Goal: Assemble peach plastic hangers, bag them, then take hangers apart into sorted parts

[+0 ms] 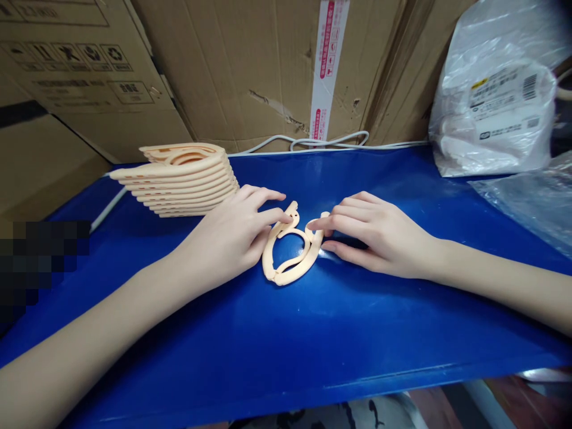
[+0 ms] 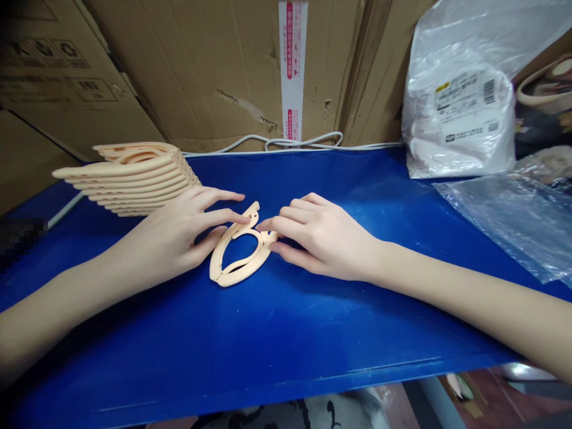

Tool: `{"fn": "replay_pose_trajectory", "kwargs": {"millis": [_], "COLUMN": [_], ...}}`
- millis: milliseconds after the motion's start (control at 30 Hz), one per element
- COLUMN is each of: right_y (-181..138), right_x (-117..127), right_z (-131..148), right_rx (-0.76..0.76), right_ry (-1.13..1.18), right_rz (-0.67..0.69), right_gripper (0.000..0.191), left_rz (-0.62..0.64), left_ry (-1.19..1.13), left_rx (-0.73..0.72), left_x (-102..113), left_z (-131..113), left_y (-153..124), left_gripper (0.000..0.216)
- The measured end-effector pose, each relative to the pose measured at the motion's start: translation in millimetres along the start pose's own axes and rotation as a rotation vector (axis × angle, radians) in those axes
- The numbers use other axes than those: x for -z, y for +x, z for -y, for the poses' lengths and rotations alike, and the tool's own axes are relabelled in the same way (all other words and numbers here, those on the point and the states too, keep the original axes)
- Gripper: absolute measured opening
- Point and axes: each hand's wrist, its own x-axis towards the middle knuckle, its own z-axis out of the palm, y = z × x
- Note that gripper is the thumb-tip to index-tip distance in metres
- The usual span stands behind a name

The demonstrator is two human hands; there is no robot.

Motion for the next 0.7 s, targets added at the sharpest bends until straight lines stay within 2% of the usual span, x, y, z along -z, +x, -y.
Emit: {"fn": "replay_pose_trajectory", "kwargs": {"millis": [267, 533, 633, 700], "right_y": [-1.2, -3.1, -4.3, -4.3], "right_x": [-0.9, -4.8, -5.1, -4.5], "right_z": [-3.1, -7.3, -7.8, -8.0], "right_rx": [-0.112, -0.064, -0.047, -0.035], "right_ry": [-0.053, 0.097, 0.187, 0.239], "right_rz": [0.034, 0.136, 0.212, 0.21], "right_gripper": [0.053, 0.077, 0.07, 0.065], "left_rz": [0.016, 0.047, 0.077, 0.116], "left_ry": [-0.093, -0.169, -0.225, -0.26], "left_rx": [0.016, 0.032, 0.05, 0.07], "left_x": [-1.3, -2.1, -3.2, -3.5], "left_z": [-8.3, -12.4, -13.2, -13.6], "left_y": [0.4, -1.8, -1.7, -1.1], "left_gripper": [0.042, 0.061, 0.067, 0.07]}}
